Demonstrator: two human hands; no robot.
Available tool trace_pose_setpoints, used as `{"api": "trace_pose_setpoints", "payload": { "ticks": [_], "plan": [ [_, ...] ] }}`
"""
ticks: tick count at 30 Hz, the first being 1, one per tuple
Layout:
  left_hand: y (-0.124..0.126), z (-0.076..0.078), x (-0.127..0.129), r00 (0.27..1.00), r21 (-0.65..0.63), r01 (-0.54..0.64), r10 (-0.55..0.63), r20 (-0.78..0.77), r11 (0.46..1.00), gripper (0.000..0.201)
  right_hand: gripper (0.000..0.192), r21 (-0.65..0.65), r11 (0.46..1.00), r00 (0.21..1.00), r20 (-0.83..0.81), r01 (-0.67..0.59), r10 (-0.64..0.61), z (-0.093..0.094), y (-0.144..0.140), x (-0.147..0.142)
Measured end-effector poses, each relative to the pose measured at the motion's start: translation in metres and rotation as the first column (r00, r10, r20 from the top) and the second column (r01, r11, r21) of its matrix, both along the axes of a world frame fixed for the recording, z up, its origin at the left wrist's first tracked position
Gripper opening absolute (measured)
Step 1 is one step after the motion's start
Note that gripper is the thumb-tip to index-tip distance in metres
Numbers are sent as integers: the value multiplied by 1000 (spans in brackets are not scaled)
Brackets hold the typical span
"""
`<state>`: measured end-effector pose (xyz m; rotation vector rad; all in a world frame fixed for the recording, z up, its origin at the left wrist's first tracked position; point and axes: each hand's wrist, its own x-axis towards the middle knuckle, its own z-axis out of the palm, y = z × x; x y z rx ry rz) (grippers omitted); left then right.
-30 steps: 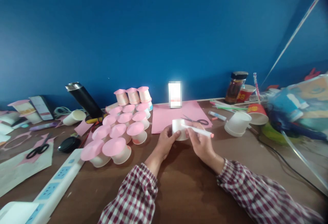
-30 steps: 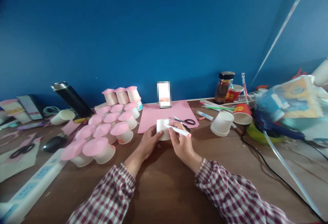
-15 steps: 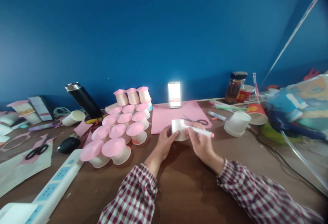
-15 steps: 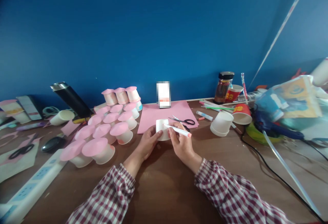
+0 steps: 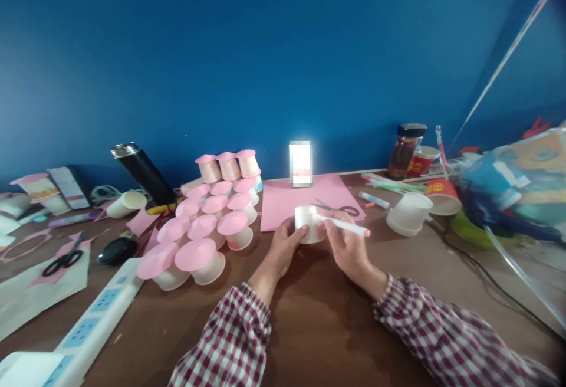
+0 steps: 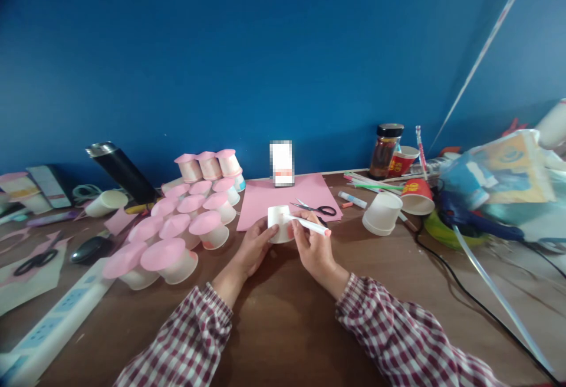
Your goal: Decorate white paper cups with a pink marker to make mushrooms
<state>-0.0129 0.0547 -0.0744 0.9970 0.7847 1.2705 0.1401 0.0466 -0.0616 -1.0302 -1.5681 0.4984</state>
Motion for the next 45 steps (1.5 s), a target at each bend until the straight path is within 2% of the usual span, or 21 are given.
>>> {"api": "trace_pose_setpoints", "payload": {
  "ticks": [16, 26, 32, 36, 45],
  "plan": [
    [-3, 7, 1, 999, -50, -3, 5, 48, 999, 44, 12, 32, 999, 1000, 17, -7, 7, 3, -1, 0],
    [-4, 10, 2, 997, -63, -11, 15, 71, 998, 41, 16, -2, 999, 999, 21, -45, 45, 10, -4, -2],
    [-5, 12, 2, 997, -55, 5, -1, 75, 998, 41, 15, -13, 997, 997, 13, -69, 70, 7, -3, -1],
    [-4, 12, 2, 997, -62, -2, 7, 70, 998, 43, 12, 4, 999, 998, -24, -51, 51, 7, -5, -2],
    [-1, 3, 1, 999, -34, -45, 44, -23, 998, 42, 14, -8, 998, 998, 7, -65, 65, 6, -5, -3]
  ]
}}
